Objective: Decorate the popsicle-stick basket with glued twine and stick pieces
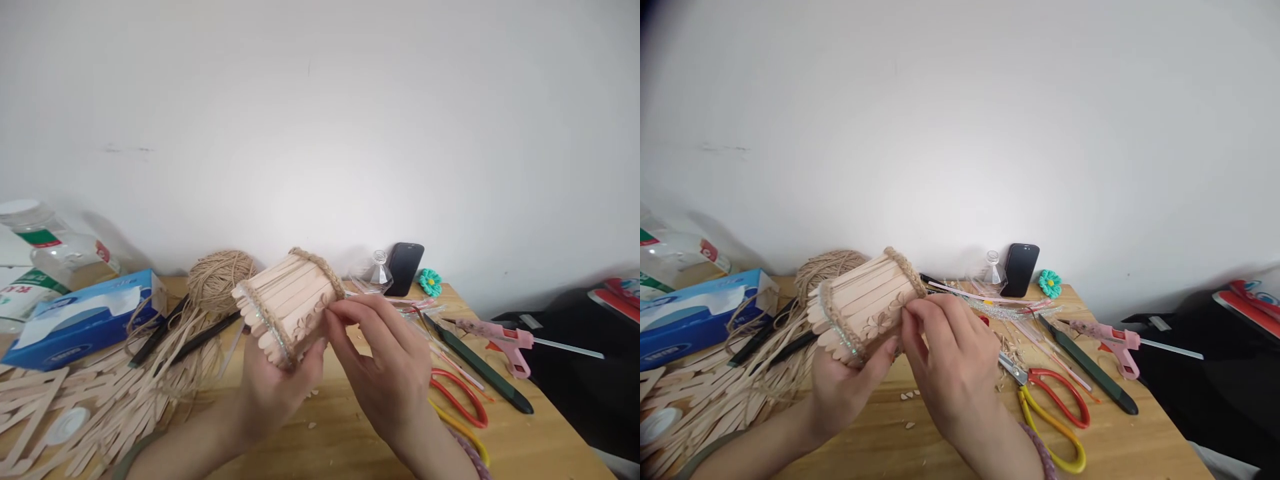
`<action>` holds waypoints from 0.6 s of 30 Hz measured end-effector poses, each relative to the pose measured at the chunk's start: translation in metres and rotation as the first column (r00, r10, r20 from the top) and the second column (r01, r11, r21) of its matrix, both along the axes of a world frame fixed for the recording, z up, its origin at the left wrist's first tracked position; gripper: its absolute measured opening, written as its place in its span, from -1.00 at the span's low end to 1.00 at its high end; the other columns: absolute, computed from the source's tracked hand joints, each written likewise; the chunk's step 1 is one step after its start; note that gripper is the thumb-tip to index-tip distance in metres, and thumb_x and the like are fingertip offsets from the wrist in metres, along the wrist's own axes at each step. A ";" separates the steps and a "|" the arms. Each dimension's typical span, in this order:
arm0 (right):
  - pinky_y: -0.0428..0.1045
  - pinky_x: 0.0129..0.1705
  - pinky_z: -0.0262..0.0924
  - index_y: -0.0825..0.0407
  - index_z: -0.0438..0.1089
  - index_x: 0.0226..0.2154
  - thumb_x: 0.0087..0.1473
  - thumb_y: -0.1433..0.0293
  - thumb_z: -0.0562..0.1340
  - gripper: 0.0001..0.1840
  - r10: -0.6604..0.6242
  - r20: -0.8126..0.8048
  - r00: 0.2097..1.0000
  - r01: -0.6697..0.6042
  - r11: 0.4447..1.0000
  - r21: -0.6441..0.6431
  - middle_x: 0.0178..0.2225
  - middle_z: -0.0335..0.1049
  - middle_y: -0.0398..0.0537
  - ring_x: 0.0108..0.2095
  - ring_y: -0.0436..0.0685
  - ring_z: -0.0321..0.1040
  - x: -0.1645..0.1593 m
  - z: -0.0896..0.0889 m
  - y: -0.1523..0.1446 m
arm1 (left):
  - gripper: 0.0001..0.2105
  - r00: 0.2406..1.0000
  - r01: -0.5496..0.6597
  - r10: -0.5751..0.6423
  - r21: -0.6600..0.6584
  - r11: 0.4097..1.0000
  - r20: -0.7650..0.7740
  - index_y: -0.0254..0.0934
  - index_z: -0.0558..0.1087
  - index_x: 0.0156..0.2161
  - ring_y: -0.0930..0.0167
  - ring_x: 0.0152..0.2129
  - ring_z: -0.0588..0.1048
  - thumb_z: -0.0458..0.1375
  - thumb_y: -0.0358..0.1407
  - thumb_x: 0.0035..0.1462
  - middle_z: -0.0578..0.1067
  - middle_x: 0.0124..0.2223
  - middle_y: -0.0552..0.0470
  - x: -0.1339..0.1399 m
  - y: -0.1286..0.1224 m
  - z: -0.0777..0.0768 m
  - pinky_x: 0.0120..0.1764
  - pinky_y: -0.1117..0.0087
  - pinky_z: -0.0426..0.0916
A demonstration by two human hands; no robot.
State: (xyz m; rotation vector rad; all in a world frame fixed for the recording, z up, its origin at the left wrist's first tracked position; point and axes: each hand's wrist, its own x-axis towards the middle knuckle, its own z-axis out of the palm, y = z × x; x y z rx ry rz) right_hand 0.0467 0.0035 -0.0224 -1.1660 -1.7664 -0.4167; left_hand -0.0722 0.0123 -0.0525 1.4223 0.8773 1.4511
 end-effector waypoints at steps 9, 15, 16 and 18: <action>-0.11 -0.50 0.26 0.03 0.32 -0.55 -0.01 0.62 0.13 -0.79 -0.038 0.005 0.999 0.038 0.999 -0.024 -0.58 0.39 -0.17 -0.55 -0.03 0.34 -0.004 -0.002 -0.006 | -0.76 0.995 -0.003 0.011 0.076 0.997 -0.103 -0.24 0.58 -0.20 0.13 -0.07 0.47 0.19 -0.36 -0.03 0.61 -0.28 -0.09 -0.008 0.000 -0.014 0.03 0.18 0.31; -0.09 -0.44 0.27 0.03 0.29 -0.48 -0.04 0.65 0.16 -0.80 0.189 0.110 0.976 -0.185 0.981 -0.051 -0.52 0.40 -0.12 -0.49 0.00 0.35 0.002 0.006 -0.012 | -0.73 0.992 -0.038 0.064 -0.223 0.974 0.113 -0.30 0.55 -0.33 0.20 -0.28 0.54 0.08 -0.17 0.10 0.60 -0.39 -0.06 -0.002 -0.003 -0.009 -0.19 0.29 0.44; -0.10 -0.44 0.27 0.03 0.29 -0.45 -0.04 0.65 0.16 -0.80 0.282 0.088 0.955 -0.272 0.956 -0.109 -0.51 0.40 -0.12 -0.48 0.00 0.35 0.011 0.003 -0.021 | -0.73 0.989 -0.064 0.100 -0.284 0.957 0.113 -0.29 0.53 -0.36 0.21 -0.30 0.55 0.08 -0.15 0.10 0.59 -0.39 -0.06 -0.003 -0.003 -0.008 -0.22 0.31 0.45; -0.07 -0.44 0.30 0.01 0.30 -0.42 -0.06 0.63 0.17 -0.81 0.368 -0.017 0.930 -0.357 0.888 -0.290 -0.49 0.39 -0.12 -0.46 0.02 0.38 0.039 -0.020 -0.052 | -0.75 0.984 -0.099 0.146 -0.364 0.926 0.105 -0.27 0.52 -0.36 0.19 -0.26 0.54 0.11 -0.13 0.09 0.60 -0.34 -0.07 -0.005 -0.001 -0.007 -0.23 0.32 0.46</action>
